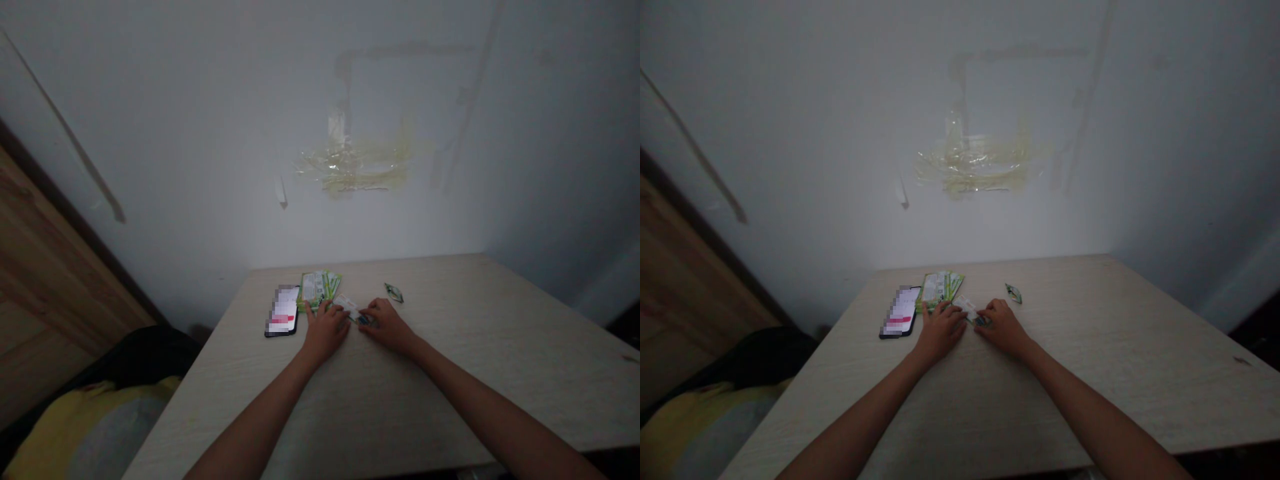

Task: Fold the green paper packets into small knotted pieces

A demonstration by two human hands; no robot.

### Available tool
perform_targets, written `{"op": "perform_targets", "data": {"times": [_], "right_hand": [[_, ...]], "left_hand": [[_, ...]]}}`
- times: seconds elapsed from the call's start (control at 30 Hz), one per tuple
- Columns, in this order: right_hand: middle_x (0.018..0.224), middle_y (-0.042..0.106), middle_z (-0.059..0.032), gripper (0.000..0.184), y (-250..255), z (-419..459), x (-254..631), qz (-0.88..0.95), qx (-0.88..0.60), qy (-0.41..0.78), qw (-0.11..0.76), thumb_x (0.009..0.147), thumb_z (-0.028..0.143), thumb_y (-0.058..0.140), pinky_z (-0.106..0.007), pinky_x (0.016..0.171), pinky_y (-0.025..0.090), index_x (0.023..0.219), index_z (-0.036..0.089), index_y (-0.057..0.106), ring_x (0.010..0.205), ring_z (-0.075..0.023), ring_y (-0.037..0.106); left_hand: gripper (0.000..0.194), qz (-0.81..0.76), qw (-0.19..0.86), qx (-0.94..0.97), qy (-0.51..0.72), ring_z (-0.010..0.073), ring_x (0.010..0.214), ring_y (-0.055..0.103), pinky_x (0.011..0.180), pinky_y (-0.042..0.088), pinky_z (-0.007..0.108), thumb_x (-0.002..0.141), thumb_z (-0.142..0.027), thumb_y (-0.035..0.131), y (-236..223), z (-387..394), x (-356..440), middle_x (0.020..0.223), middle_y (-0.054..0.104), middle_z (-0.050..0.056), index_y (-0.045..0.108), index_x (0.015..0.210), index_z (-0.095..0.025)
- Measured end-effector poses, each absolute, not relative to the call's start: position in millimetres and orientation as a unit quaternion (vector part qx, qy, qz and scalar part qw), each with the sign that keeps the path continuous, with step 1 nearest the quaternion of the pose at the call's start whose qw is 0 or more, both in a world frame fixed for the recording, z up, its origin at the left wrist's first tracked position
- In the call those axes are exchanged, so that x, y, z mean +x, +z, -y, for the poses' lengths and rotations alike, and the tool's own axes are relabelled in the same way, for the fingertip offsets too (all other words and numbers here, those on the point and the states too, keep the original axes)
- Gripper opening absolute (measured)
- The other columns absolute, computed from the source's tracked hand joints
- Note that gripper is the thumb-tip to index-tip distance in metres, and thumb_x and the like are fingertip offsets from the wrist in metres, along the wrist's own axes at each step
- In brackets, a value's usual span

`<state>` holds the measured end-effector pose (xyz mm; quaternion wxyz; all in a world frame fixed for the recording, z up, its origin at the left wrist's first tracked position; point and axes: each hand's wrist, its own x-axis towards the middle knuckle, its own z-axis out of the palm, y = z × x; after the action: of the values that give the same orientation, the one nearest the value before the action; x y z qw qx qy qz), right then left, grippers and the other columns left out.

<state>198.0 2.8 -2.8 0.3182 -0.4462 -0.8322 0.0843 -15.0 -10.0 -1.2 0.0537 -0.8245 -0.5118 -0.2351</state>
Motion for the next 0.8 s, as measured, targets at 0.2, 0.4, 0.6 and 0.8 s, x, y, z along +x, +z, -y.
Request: {"op": "perform_targets", "data": {"times": [0.2,0.4,0.6,0.8], "right_hand": [[0.099,0.058,-0.0101,0.032,-5.2,-5.7,198.9,0.834,-0.453,0.099,0.299,0.081,0.029,0.068,-0.036,0.087,0.045,0.112,0.018,0.069,0.096,-0.0228,0.053],[0.100,0.058,-0.0098,0.030,-6.3,-7.2,201.5,0.830,-0.456,0.114,0.299,0.086,0.027,0.063,-0.035,0.088,0.044,0.114,0.019,0.068,0.096,-0.0221,0.052],[0.099,0.059,-0.0098,0.028,-3.7,-7.0,202.1,0.825,-0.462,0.115,0.303,0.089,0.028,0.059,-0.033,0.088,0.044,0.113,0.019,0.067,0.096,-0.0215,0.053],[0.097,0.061,-0.0106,0.030,-4.5,-8.9,202.8,0.820,-0.471,0.104,0.309,0.092,0.028,0.054,-0.034,0.088,0.044,0.118,0.016,0.064,0.096,-0.0219,0.055]], "left_hand": [[0.024,0.522,0.049,-0.815,-0.244,0.0285,0.123,0.047,0.107,0.002,0.074,0.088,-0.031,0.056,-0.5,8.9,-15.1,0.115,0.064,0.004,0.064,0.111,-0.031],[0.025,0.519,0.042,-0.817,-0.248,0.0279,0.124,0.046,0.108,0.002,0.073,0.088,-0.031,0.057,0.3,10.0,-15.3,0.116,0.063,0.004,0.062,0.112,-0.032],[0.029,0.517,0.036,-0.820,-0.243,0.0268,0.125,0.044,0.109,0.002,0.071,0.088,-0.031,0.056,5.1,12.7,-14.8,0.119,0.062,0.004,0.058,0.118,-0.032],[0.041,0.523,0.030,-0.819,-0.236,0.0269,0.127,0.043,0.111,0.006,0.069,0.088,-0.035,0.054,7.3,13.5,-13.2,0.126,0.059,0.006,0.049,0.129,-0.030]]}}
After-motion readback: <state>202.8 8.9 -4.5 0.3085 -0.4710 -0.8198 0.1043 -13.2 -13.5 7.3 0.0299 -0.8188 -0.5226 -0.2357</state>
